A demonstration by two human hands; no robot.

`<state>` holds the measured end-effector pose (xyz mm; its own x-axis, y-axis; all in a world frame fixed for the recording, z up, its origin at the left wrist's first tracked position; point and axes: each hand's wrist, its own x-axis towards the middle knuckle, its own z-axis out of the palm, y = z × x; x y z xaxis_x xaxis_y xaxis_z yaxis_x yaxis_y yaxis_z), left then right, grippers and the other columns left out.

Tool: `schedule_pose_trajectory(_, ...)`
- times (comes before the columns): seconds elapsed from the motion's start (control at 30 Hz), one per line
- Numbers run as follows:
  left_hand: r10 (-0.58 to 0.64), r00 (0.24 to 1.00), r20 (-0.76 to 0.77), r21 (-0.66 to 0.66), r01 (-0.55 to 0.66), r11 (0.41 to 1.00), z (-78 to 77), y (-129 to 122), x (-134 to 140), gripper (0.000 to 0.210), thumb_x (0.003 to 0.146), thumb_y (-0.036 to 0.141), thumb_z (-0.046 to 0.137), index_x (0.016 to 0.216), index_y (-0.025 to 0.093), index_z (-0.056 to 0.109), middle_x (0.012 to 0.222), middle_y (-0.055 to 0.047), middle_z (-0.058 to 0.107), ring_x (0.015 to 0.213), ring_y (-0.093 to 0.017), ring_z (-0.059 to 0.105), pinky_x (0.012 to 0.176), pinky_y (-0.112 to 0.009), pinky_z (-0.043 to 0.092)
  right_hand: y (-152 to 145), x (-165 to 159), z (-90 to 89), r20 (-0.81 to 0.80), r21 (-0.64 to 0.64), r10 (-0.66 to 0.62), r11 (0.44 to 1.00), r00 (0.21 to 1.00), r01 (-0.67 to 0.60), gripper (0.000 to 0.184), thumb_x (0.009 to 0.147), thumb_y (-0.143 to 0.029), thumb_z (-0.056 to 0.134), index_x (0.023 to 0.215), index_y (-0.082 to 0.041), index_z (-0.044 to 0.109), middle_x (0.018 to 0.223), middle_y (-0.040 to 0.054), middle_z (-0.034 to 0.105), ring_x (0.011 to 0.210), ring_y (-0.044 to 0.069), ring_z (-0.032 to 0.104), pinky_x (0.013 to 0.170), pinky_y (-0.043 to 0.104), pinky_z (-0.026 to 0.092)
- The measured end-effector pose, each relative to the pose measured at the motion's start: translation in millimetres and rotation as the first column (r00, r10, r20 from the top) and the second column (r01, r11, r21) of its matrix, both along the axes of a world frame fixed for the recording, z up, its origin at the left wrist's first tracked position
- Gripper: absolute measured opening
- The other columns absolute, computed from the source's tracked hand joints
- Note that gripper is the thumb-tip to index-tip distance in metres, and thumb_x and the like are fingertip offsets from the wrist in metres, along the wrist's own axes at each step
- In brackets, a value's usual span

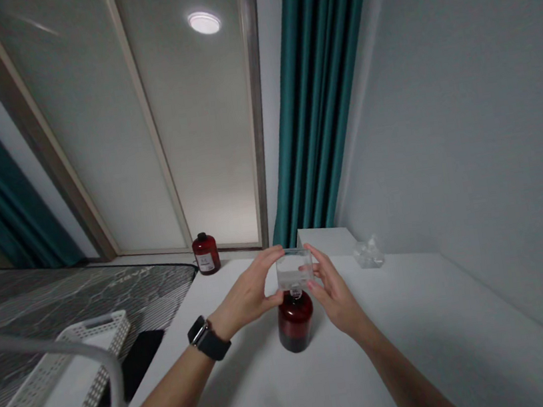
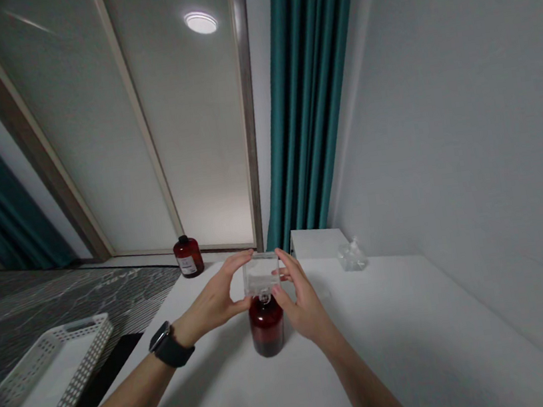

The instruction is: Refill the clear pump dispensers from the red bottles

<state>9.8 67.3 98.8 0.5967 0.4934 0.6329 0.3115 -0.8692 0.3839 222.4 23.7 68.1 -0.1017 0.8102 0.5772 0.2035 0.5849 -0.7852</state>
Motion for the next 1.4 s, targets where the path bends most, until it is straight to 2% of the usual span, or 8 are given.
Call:
schedule_pose_trajectory(0.23, -0.040, 0.999, -0.005, 0.095, 0.040, 0.995, 1.2, -2, -1, 0.074, 0.084, 0.012, 0.065, 0.146, 0.028, 0.026, 0.151, -0.017, 0.038, 0.140, -0.031, 0.040, 0.110, -0.056, 0.041, -6, -1, 6.3, 0.009, 0.007, 0.003, 1.000, 1.000, -0.003, 0.056, 0.095, -0.038, 0.051, 0.148, -0.030, 0.032, 0.149, 0.0107, 0.041, 0.119, 0.027, 0.055, 0.101, 0.051, 0.049)
schedule_pose_trajectory(0.43, -0.046, 0.999, -0.013, 0.124, 0.047, 0.991, -0.2, -1, 0, 0.072, 0.084, 0.010, 0.065, 0.144, 0.028, 0.028, 0.151, -0.016, 0.039, 0.142, -0.029, 0.038, 0.111, -0.054, 0.041, -9, 0, 5.4, 0.003, 0.033, 0.016, 0.999, 1.000, -0.017, 0.054, 0.096, -0.035, 0.051, 0.147, -0.033, 0.032, 0.154, 0.0095, 0.033, 0.124, 0.028, 0.053, 0.103, 0.052, 0.048)
schedule_pose_trajectory(0.63, -0.031, 0.998, -0.049, 0.130, 0.037, 0.991, -0.2, -1, -1, 0.070, 0.085, 0.010, 0.064, 0.143, 0.028, 0.028, 0.151, -0.016, 0.038, 0.143, -0.030, 0.037, 0.112, -0.056, 0.041, -10, 0, 4.4, 0.004, 0.047, 0.022, 0.999, 1.000, -0.023, 0.053, 0.096, -0.035, 0.051, 0.146, -0.034, 0.032, 0.155, 0.0093, 0.031, 0.125, 0.028, 0.053, 0.106, 0.054, 0.044)
schedule_pose_trajectory(0.8, -0.036, 0.998, -0.050, 0.185, 0.044, 0.982, -0.3, -2, 0, 0.072, 0.086, 0.008, 0.062, 0.143, 0.029, 0.025, 0.151, -0.017, 0.036, 0.143, -0.030, 0.036, 0.110, -0.056, 0.043, -12, 0, 5.7, -0.004, 0.058, 0.028, 0.998, 1.000, -0.028, 0.051, 0.096, -0.034, 0.051, 0.144, -0.034, 0.034, 0.156, 0.0092, 0.030, 0.126, 0.029, 0.053, 0.107, 0.053, 0.044)
schedule_pose_trajectory(1.4, -0.009, 0.997, -0.079, 0.165, 0.021, 0.986, -1.6, 0, 0, 0.066, 0.083, 0.004, 0.062, 0.138, 0.028, 0.034, 0.153, -0.014, 0.037, 0.143, -0.029, 0.036, 0.109, -0.055, 0.045, -13, 1, 2.4, -0.017, 0.073, 0.041, 0.997, 0.999, -0.040, 0.049, 0.096, -0.033, 0.053, 0.141, -0.034, 0.034, 0.157, 0.0096, 0.028, 0.129, 0.029, 0.051, 0.108, 0.053, 0.042)
